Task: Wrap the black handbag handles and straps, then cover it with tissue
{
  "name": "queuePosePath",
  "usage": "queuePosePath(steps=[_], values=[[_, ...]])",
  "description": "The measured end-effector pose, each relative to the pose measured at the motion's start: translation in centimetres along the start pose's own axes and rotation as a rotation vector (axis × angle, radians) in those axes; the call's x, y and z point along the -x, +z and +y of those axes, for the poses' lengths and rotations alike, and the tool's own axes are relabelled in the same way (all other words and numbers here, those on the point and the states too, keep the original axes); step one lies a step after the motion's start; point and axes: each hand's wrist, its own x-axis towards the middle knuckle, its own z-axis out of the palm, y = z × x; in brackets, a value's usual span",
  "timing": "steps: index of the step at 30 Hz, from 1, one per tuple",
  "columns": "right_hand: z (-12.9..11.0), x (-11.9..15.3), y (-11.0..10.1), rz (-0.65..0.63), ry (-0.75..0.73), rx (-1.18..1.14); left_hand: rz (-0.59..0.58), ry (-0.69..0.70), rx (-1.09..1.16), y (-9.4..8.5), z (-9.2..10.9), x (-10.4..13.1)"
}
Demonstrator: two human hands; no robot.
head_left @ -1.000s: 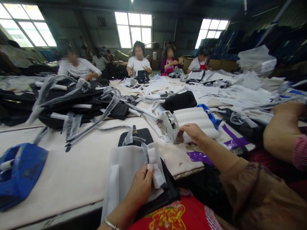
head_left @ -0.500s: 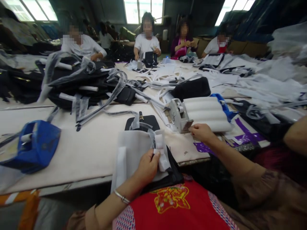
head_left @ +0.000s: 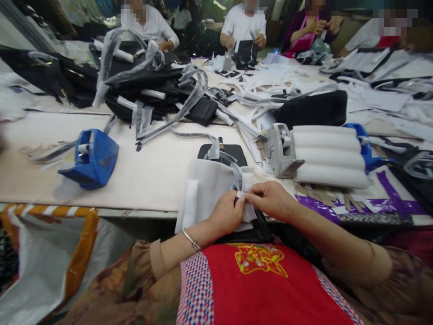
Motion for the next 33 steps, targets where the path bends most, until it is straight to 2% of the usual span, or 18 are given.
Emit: queuePosePath(steps=[16,20,24,29,33], values=[[0.2,-0.3,0.6,0.060,0.167,0.021,0.038,0.028,-0.064,0.4,-0.4,0.3],[0.6,0.2,0.7,0.050,0.176,-0.068,0.037,0.026,-0.064,0.3,-0.4,0.2],[1.2,1.1,0.8,0.020,0.256,-0.221,0.036,0.025,-0.087,0.3,-0.4,0.0],[0.6,1.8,0.7,0.087,0.214,-0.215,0.036,0.033,-0.121,0.4,-0.3,0.1],[0.5,1.8,0.6,0.090,0.271,-0.285,0.026,0.034,-0.148,0.3,-0.1,0.2]])
